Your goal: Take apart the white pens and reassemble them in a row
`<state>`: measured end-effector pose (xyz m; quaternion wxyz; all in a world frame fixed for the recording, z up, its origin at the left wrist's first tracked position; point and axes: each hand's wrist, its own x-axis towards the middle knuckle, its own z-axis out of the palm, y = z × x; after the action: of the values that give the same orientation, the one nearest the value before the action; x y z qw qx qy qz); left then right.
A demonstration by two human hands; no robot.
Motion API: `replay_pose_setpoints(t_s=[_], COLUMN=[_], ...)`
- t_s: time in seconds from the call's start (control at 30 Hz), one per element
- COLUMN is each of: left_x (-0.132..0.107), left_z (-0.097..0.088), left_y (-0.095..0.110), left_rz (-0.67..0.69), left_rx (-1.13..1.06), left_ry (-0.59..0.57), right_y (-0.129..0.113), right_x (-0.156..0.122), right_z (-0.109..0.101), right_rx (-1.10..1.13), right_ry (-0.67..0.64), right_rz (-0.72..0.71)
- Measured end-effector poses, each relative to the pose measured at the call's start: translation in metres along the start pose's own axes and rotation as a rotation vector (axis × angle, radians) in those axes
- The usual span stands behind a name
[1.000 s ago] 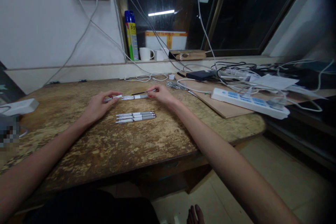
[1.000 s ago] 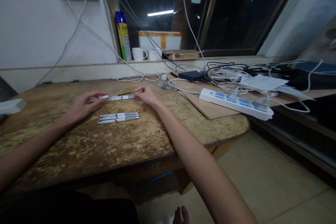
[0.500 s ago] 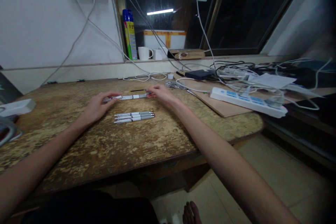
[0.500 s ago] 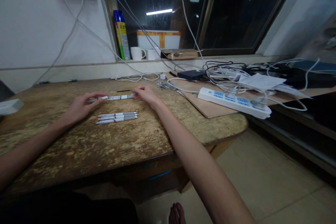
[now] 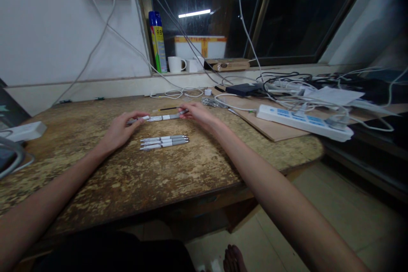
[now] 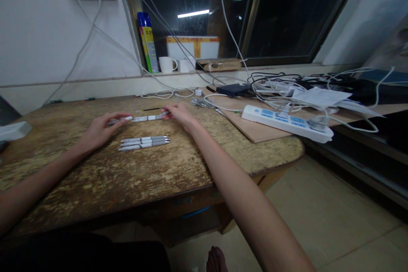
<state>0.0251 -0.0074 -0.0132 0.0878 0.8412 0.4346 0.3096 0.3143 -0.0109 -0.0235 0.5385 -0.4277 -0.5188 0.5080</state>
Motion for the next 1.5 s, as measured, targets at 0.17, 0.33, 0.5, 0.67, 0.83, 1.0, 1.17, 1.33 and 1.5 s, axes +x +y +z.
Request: replay_pose_setpoints(t_s=[0.17, 0.33, 0.5, 0.67, 0.83, 1.0, 1.17, 1.33, 1.5], left_x=[0.0, 0.0, -0.001, -0.002, -0.002, -0.002, -0.002, -0.003, -0.004], left_z=[0.001, 0.002, 0.002, 0.001, 0.0, 0.002, 0.002, 0.001, 0.0], left_y=[-0.003, -0.004, -0.002, 0.0, 0.0, -0.001, -0.001, 0.002, 0.007], left_rz=[0.013, 0.021, 0.018, 0.018, 0.033, 0.007, -0.025, -0.018, -0.034], left_rx=[-0.021, -0.038, -0.04, -0.017, -0.036, -0.045, -0.061, -0.063, -0.048], left_ry=[-0.004, -0.008, 0.008, 0.014, 0.016, 0.026, 0.039, 0.014, 0.007], right_y=[0.001, 0.0, 0.002, 0.002, 0.001, -0.002, -0.006, -0.005, -0.001], right_x=[0.0, 0.0, 0.0, -0.002, -0.004, -0.007, -0.01, -0.009, -0.006], right_z=[0.001, 0.002, 0.002, 0.001, 0.001, 0.002, 0.003, 0.003, 0.002], right_rx=[0.03, 0.004, 0.003, -0.034, -0.034, -0.043, -0.06, -0.075, -0.095], right_ry=[-0.025, -0.044, -0.056, -0.091, -0.107, -0.09, -0.076, -0.064, -0.098], right_rz=[-0.013, 0.003, -0.014, -0.02, -0.033, -0.035, -0.029, -0.039, -0.066])
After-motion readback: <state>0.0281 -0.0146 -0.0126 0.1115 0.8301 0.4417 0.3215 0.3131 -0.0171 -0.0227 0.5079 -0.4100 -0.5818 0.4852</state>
